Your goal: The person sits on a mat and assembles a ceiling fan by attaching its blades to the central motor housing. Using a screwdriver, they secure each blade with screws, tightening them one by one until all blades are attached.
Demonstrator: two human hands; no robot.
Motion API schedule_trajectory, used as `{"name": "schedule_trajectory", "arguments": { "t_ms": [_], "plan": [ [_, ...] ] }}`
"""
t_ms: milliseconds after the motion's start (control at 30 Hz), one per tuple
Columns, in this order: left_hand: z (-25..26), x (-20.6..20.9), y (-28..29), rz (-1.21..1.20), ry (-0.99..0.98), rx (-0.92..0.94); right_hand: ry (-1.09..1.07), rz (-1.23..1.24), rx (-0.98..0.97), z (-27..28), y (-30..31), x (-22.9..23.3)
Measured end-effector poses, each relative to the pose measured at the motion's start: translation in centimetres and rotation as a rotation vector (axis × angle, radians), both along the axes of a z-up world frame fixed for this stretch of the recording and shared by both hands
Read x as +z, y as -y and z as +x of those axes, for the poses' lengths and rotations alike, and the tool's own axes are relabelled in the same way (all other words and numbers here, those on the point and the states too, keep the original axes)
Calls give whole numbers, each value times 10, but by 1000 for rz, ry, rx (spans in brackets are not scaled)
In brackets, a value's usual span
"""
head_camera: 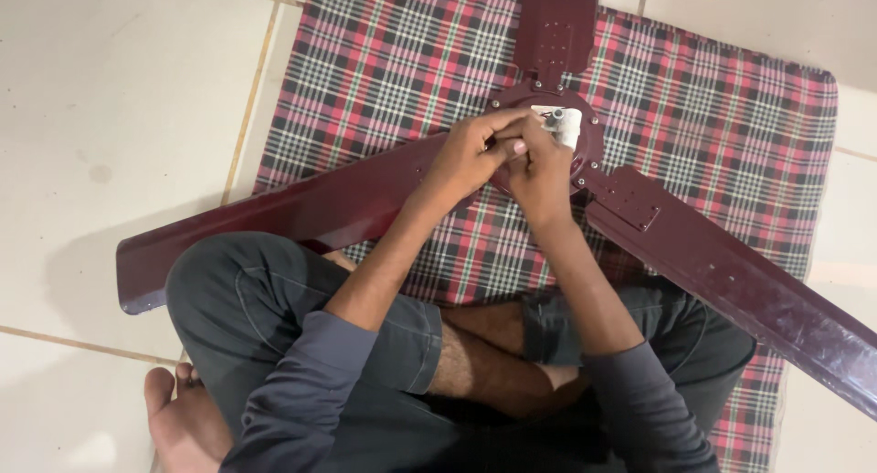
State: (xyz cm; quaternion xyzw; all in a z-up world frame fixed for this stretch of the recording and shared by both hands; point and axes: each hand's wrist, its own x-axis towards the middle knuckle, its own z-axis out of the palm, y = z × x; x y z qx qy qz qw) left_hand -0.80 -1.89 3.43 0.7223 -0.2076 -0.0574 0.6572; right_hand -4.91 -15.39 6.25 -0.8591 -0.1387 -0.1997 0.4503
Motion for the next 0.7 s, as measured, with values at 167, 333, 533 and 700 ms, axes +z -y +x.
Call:
{"name": "schedule_trajectory", "arguments": {
  "t_ms": [167, 333, 533, 700],
  "plan": [
    [13, -3, -4, -61, -39, -179, -8, -39, -137, -12, -12, -2],
    [18, -5, -16, -207, -150, -333, -76, -166, -261, -14, -27, -5],
    [15, -11, -19, -214, -135, -182, -222, -109, 111, 2, -8, 19],
    [18, -11, -25, -160, -149, -271, -246, -154, 169, 6, 12, 30]
  ]
}}
